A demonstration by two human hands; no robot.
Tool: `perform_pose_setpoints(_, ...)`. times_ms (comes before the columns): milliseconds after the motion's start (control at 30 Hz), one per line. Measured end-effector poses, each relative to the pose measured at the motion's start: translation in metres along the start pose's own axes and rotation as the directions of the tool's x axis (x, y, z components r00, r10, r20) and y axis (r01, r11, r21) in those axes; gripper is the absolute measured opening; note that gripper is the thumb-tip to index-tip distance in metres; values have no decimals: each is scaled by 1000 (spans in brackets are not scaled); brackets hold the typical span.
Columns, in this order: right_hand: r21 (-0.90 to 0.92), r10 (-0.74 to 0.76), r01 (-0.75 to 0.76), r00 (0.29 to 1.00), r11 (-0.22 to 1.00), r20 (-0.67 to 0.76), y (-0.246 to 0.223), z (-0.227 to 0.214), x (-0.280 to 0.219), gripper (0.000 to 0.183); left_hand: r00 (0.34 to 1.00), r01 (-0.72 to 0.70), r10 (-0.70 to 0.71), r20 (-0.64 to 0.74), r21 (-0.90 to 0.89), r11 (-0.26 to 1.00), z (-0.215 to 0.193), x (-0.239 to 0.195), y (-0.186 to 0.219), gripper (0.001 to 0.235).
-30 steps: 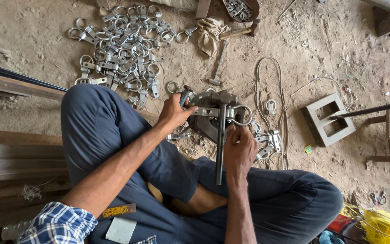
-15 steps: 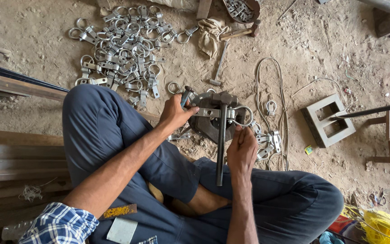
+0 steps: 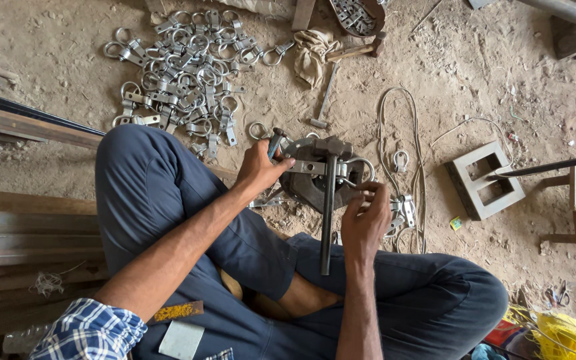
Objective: The person assembles metal clips using a metal base and a hammer. They place individual metal components onto the base, strike them with a hammer to secure parts, and move the finished clips aside to a pile.
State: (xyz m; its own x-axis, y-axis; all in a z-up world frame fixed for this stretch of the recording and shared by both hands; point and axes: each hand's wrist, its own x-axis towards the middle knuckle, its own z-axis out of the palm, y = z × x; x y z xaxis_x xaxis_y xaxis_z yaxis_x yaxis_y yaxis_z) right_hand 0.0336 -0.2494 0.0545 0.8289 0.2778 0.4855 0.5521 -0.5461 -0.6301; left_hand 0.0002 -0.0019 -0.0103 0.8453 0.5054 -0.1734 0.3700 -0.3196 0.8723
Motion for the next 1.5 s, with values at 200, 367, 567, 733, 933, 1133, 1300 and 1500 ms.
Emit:
perform_pose_setpoints(200,17,115,-115,993,993,-32,-11,-5,2,27,1000,7,-7,17,-11,1000,-2,0,2,38)
perform_pose_setpoints(367,-63,139,-138,990,988,22,5,-4,-2,21,998,57,-56,25,-39,998,0,-1,3,35)
perform_pose_setpoints(567,-37,251,-249,966,968,68,24,2,-10,23,988,150,-145,59,-90,985,4,5,-2,39)
perform_pose_setpoints(733,59,216,-220,974,974,72,12,5,-10,16,989,126,-142,-43,-262,957,-9,1,16,26)
perform_pose_setpoints(933,-127,202,-182,965,975,167,-14,13,-7,19,845,-534,518,-130,-208,819,-35,-32,55,20)
perform_pose_setpoints(1133,-208,162,-115,961,971,225,-35,11,-6,39,907,-415,422,3,-172,893,-39,-56,78,16)
perform_pose_setpoints(1300,-169,401,-364,845,916,352,-40,9,1,37,917,-392,398,-3,-189,901,-39,-58,78,18)
perform_pose_setpoints(1500,-122,392,-374,853,920,344,-43,7,6,36,925,-367,380,20,-218,904,-37,-58,76,19)
